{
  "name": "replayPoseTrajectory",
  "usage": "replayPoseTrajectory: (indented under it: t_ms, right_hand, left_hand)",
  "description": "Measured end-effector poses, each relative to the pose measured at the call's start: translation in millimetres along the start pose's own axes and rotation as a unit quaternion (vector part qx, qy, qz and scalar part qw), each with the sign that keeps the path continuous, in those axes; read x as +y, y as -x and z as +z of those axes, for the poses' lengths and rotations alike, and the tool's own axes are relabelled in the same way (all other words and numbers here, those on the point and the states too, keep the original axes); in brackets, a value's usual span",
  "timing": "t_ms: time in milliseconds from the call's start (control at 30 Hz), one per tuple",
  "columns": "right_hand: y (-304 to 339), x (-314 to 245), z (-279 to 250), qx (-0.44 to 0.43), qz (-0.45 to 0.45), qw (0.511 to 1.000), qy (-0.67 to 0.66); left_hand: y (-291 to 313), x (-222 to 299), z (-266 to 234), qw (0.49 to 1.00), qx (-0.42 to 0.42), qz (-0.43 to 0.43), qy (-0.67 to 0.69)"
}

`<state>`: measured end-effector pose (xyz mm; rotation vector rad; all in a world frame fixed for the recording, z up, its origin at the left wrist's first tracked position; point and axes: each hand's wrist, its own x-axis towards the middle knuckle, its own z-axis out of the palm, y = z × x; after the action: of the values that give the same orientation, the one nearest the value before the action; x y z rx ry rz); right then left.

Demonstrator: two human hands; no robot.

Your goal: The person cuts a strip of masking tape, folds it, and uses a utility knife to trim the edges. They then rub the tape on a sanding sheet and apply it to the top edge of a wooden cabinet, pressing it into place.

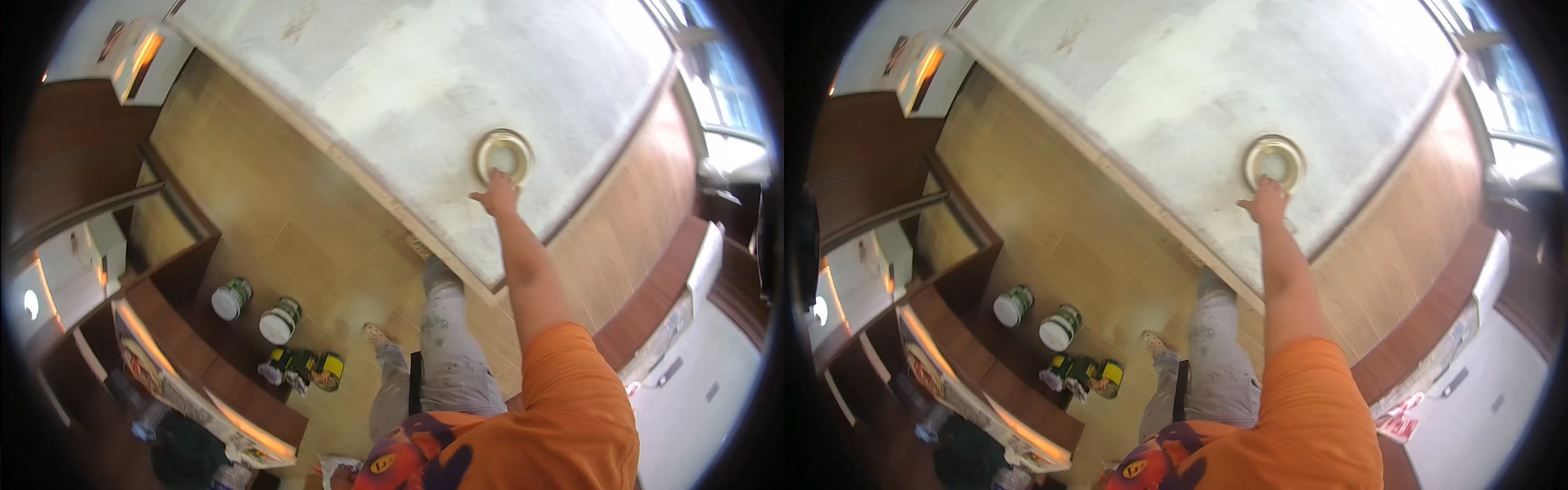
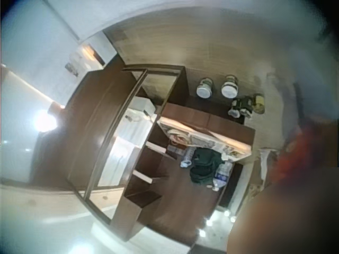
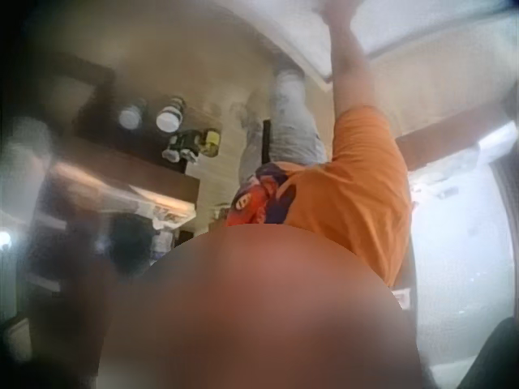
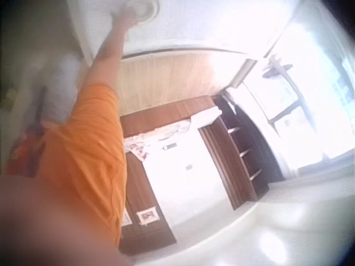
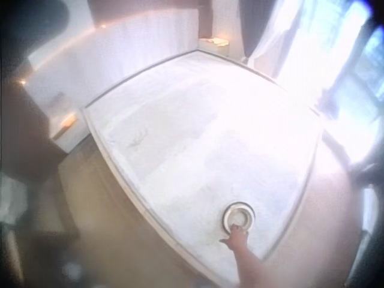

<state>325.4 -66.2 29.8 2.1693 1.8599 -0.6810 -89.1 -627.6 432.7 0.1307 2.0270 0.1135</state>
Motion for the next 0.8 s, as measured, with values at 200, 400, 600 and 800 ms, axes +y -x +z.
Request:
replayPoseTrajectory:
  t_ms: [200,400,600,800]
  right_hand:
    - [-76,49,66,-0.011,-0.011,0.993,0.114]
    - [-66,18,17,-0.050,-0.072,0.989,0.120]
    - [111,-106,-18,-0.118,-0.259,0.958,0.019]
    - [412,-362,-87,-0.278,-0.565,0.776,-0.016]
  left_hand:
    - [70,9,48,0.935,0.045,-0.190,0.296]
    - [47,-23,78,0.897,0.012,-0.186,0.402]
    - [76,-85,91,0.852,0.020,-0.180,0.492]
    - [79,-185,157,0.820,0.057,-0.147,0.550]
